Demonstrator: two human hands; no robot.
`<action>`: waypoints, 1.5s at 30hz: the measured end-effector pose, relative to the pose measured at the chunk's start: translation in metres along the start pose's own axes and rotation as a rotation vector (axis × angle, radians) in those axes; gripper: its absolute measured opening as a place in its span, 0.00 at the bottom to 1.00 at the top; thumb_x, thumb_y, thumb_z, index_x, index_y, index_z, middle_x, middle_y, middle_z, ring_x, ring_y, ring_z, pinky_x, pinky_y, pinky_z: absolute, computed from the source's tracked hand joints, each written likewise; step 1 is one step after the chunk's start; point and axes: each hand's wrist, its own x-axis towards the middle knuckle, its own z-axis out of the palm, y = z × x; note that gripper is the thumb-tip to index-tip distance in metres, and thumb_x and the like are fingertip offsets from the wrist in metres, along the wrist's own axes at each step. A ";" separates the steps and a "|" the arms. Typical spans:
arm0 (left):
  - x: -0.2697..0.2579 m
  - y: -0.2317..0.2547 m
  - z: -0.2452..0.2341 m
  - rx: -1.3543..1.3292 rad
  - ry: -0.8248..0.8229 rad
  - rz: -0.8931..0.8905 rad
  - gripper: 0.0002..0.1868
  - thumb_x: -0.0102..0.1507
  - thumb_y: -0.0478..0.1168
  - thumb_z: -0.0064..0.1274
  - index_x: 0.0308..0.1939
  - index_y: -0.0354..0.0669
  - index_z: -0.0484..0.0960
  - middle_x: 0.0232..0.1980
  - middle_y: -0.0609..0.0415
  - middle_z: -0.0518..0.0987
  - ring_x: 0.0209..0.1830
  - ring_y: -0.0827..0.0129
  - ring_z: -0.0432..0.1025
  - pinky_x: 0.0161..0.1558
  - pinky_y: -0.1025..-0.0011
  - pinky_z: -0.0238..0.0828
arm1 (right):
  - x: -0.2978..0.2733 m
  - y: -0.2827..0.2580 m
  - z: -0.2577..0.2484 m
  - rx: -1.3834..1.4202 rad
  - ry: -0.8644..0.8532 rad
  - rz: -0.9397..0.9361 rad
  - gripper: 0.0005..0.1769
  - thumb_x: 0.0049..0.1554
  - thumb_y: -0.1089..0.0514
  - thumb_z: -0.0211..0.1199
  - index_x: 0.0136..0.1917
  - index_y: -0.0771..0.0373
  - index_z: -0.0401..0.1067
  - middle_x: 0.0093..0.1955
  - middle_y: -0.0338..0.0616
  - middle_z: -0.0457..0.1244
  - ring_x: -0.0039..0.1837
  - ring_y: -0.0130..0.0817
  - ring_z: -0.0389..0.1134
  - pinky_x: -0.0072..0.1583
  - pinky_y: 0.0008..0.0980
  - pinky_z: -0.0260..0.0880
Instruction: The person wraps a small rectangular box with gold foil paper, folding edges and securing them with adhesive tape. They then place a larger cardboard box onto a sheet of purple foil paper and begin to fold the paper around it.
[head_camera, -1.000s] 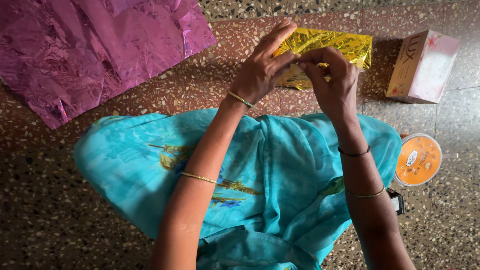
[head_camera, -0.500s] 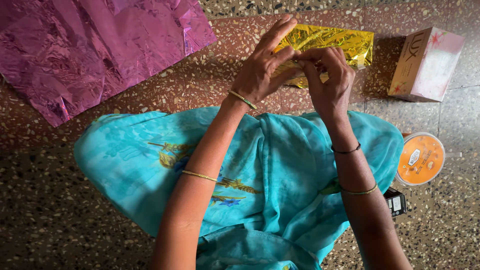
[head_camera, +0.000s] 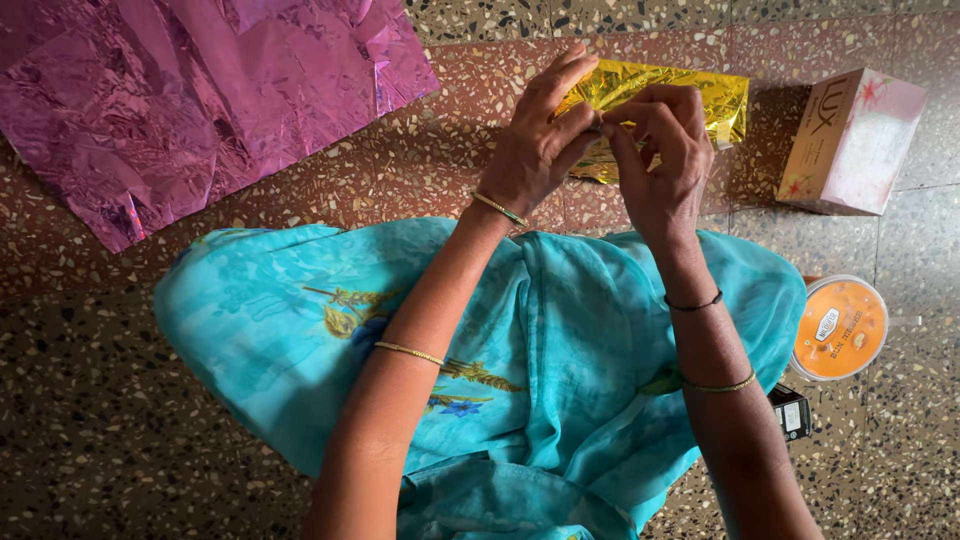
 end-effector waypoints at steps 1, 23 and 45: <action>0.000 0.001 0.000 -0.004 -0.002 -0.005 0.12 0.66 0.37 0.66 0.48 0.41 0.78 0.76 0.52 0.65 0.81 0.54 0.58 0.80 0.60 0.62 | 0.002 -0.001 0.000 0.004 -0.004 0.003 0.04 0.64 0.68 0.69 0.53 0.64 0.77 0.57 0.44 0.64 0.48 0.28 0.66 0.43 0.26 0.67; -0.003 0.004 -0.006 -0.092 -0.025 -0.027 0.10 0.69 0.38 0.63 0.47 0.40 0.76 0.77 0.52 0.65 0.82 0.54 0.57 0.81 0.58 0.63 | 0.022 0.019 -0.011 -0.083 -0.182 0.000 0.02 0.64 0.61 0.69 0.50 0.60 0.81 0.46 0.40 0.68 0.53 0.35 0.66 0.51 0.33 0.69; 0.000 0.016 -0.016 0.012 -0.075 -0.003 0.11 0.62 0.33 0.67 0.42 0.41 0.78 0.74 0.50 0.67 0.80 0.53 0.59 0.78 0.59 0.64 | 0.034 0.013 -0.019 0.062 -0.054 0.049 0.09 0.60 0.64 0.70 0.49 0.66 0.70 0.45 0.40 0.69 0.48 0.24 0.72 0.48 0.27 0.74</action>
